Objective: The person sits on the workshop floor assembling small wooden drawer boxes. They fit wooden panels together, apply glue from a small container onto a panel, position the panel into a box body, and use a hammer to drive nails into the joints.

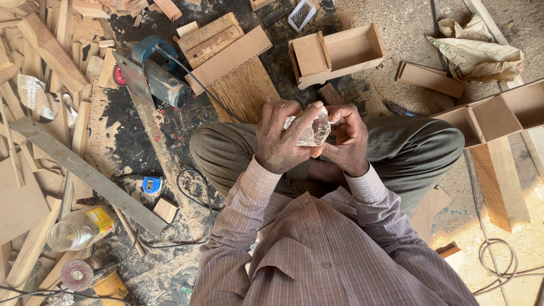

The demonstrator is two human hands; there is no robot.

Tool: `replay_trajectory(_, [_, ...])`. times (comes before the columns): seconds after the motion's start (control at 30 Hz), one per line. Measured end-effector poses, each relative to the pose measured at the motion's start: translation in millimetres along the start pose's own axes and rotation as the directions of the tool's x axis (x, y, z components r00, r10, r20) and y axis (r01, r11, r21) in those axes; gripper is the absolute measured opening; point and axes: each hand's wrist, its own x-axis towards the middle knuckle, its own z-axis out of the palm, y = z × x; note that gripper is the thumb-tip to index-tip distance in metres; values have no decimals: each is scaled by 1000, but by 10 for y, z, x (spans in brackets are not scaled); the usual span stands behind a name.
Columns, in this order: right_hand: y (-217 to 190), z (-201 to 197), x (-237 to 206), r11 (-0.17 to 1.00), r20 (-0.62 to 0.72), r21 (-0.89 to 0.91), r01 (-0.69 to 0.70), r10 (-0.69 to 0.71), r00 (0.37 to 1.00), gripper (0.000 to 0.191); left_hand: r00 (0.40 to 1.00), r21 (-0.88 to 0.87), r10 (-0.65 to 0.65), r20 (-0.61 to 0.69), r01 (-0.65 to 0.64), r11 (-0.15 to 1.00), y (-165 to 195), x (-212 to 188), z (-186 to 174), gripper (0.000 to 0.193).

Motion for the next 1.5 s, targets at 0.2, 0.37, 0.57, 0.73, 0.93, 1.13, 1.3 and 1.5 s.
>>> replay_trajectory(0.2, [14, 3, -53, 995, -25, -14, -95, 94, 995, 64, 999, 54, -20, -43, 22, 998, 65, 19, -6, 65])
replay_trajectory(0.37, [-96, -4, -83, 988, 29, -154, -1, 6, 1000, 67, 995, -31, -34, -89, 32, 999, 139, 91, -89, 73])
replay_trajectory(0.57, [-189, -10, 31, 998, 15, 21, 51, -52, 999, 75, 963, -347, -251, -93, 205, 915, 139, 109, -131, 69])
replay_trajectory(0.73, [-219, 11, 15, 999, 51, 41, 27, -29, 998, 85, 947, -496, -321, -3, 277, 823, 130, 37, -73, 70])
replay_trajectory(0.93, [-293, 20, 4, 997, 25, 50, -52, 50, 998, 94, 964, -350, -266, 22, 256, 901, 99, 2, -3, 77])
replay_trajectory(1.13, [-365, 23, 8, 967, 55, -228, 117, -107, 993, 117, 977, -172, -204, 59, 212, 962, 133, -107, 296, 79])
replay_trajectory(1.3, [-227, -362, -50, 821, -3, -547, 162, -195, 981, 121, 948, -371, -216, 236, 293, 881, 111, -182, 504, 92])
replay_trajectory(1.5, [270, -1778, 215, 552, -158, -831, -67, -120, 980, 109, 941, -115, -276, 198, 302, 946, -276, -416, 576, 83])
